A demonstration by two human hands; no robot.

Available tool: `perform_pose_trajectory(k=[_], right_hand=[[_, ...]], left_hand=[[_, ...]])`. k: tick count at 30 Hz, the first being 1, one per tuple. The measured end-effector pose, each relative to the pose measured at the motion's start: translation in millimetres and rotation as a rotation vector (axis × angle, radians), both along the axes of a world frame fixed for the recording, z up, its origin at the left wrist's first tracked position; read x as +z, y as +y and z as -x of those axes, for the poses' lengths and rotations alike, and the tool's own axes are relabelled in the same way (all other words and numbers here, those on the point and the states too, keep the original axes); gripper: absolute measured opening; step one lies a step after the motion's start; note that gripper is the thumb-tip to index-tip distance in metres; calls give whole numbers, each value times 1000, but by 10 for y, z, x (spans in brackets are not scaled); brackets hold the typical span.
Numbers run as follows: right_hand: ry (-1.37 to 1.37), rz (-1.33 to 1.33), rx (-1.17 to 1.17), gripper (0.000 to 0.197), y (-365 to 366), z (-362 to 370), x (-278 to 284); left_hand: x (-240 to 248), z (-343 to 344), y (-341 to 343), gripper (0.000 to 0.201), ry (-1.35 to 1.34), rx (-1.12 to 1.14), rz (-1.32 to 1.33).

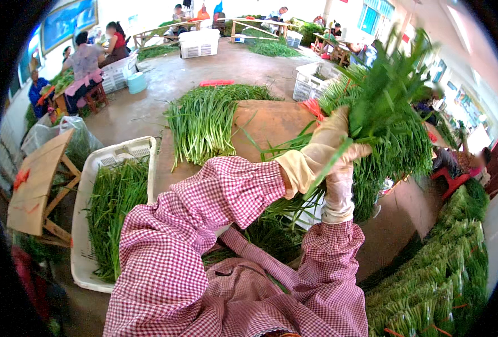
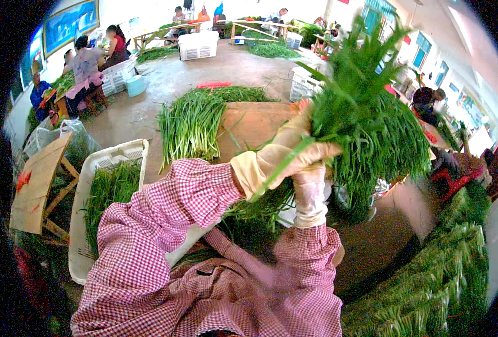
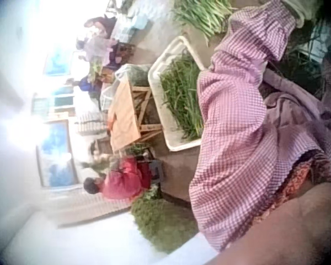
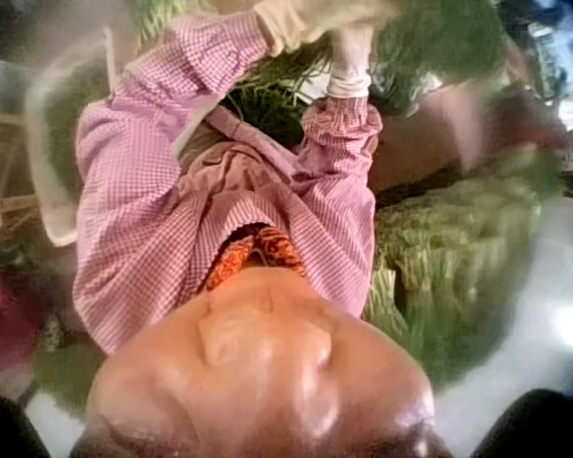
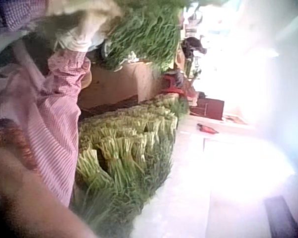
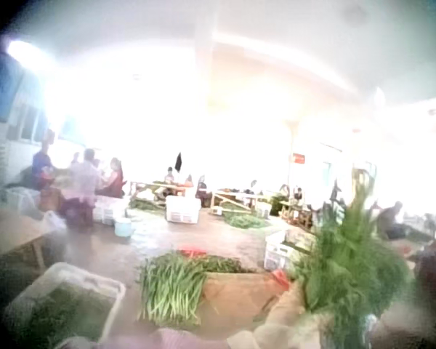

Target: The person sorts and bundles green stalks of produce by hand, gathering stalks from a bin, aligning them on a wooden board, and cleaning off loose debris.

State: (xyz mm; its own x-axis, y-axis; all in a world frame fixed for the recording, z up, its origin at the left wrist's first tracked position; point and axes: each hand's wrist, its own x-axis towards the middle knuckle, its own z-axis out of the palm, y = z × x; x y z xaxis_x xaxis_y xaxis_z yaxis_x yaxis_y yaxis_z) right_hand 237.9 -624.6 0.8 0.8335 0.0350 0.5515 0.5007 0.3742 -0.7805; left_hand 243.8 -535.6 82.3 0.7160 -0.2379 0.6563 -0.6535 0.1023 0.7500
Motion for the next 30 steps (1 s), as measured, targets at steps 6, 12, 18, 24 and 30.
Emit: perform_pose_trajectory(k=[6,12,18,24,30], right_hand=[[69,89,-66,47,-449,-256,-3],[-4,59,187,19,-174,62,525],[550,-57,346,43,-101,134,349],[246,-4,501,57,489,98,623],[308,591,722,74,540,61,468]], left_hand=[[162,72,125,90,-208,195,-512],[-108,-326,341,63,29,-324,-110],[253,50,670,48,381,-540,-23],[283,58,988,32,661,-403,0],[166,335,1355,26,612,-284,336]])
